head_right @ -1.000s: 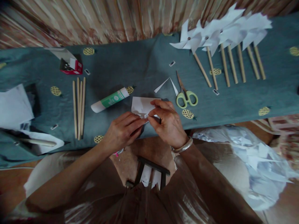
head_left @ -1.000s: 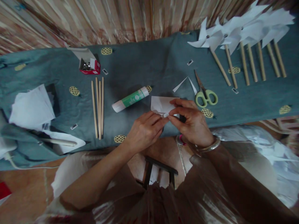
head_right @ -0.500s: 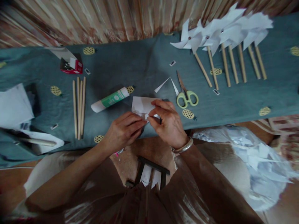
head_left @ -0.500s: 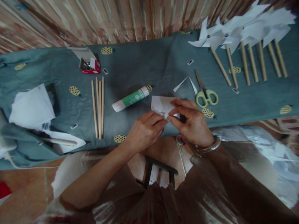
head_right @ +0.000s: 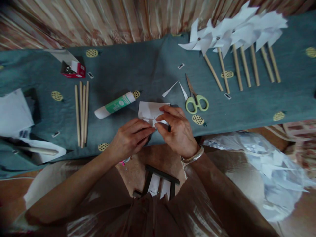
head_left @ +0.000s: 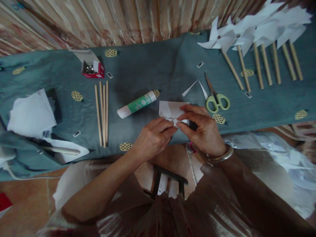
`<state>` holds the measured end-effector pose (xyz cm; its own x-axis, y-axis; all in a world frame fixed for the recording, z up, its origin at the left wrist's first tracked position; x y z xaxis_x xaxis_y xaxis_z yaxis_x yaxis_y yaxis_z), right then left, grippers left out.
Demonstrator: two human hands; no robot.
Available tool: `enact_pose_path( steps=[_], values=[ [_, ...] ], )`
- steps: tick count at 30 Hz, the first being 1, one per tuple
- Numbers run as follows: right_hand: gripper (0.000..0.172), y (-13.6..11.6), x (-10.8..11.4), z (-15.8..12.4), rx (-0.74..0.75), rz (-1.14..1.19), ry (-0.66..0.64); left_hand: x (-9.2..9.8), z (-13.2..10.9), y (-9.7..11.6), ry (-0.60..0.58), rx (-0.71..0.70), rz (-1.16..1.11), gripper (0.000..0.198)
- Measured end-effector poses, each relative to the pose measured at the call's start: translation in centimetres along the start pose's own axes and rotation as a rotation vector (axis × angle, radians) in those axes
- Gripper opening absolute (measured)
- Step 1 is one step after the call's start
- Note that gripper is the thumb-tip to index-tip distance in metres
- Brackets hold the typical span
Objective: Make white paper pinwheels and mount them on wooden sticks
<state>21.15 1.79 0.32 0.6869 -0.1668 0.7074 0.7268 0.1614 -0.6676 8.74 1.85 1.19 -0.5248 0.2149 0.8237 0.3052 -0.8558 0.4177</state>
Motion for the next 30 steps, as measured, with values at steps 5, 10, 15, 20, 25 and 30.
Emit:
enact_pose_path(
  steps=[5,10,15,20,25,30],
  values=[
    [0.012,-0.19,-0.08,-0.11,0.022,-0.012,-0.005,-0.09,0.02,-0.15,-0.01,0.015,-0.015,0.017],
    [0.015,-0.52,-0.26,-0.17,0.05,-0.041,-0.027,-0.12,0.02,-0.12,-0.01,0.014,-0.017,0.016],
    [0.016,-0.6,-0.34,-0.21,0.061,-0.058,-0.028,-0.14,0.04,-0.05,-0.015,0.009,-0.015,0.016],
    [0.016,-0.76,-0.22,-0.32,0.069,-0.071,-0.016,0.07,0.13,0.04,0.016,-0.005,-0.015,0.015],
    [0.015,-0.79,-0.14,-0.37,0.065,-0.079,-0.01,0.0,0.14,-0.07,0.016,0.0,-0.036,0.015],
    [0.018,-0.85,-0.29,-0.33,0.075,-0.083,-0.026,-0.32,0.11,-0.35,-0.021,0.028,-0.049,0.018]
  ],
)
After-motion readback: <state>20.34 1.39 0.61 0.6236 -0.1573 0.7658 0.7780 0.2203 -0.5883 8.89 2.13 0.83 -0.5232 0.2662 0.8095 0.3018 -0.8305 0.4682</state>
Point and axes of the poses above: each hand's wrist, its own z-axis towards the middle knuckle, its own x-axis out of the back of the hand, y = z × x, the point moved 9 cm from there along z, towards the middle knuckle
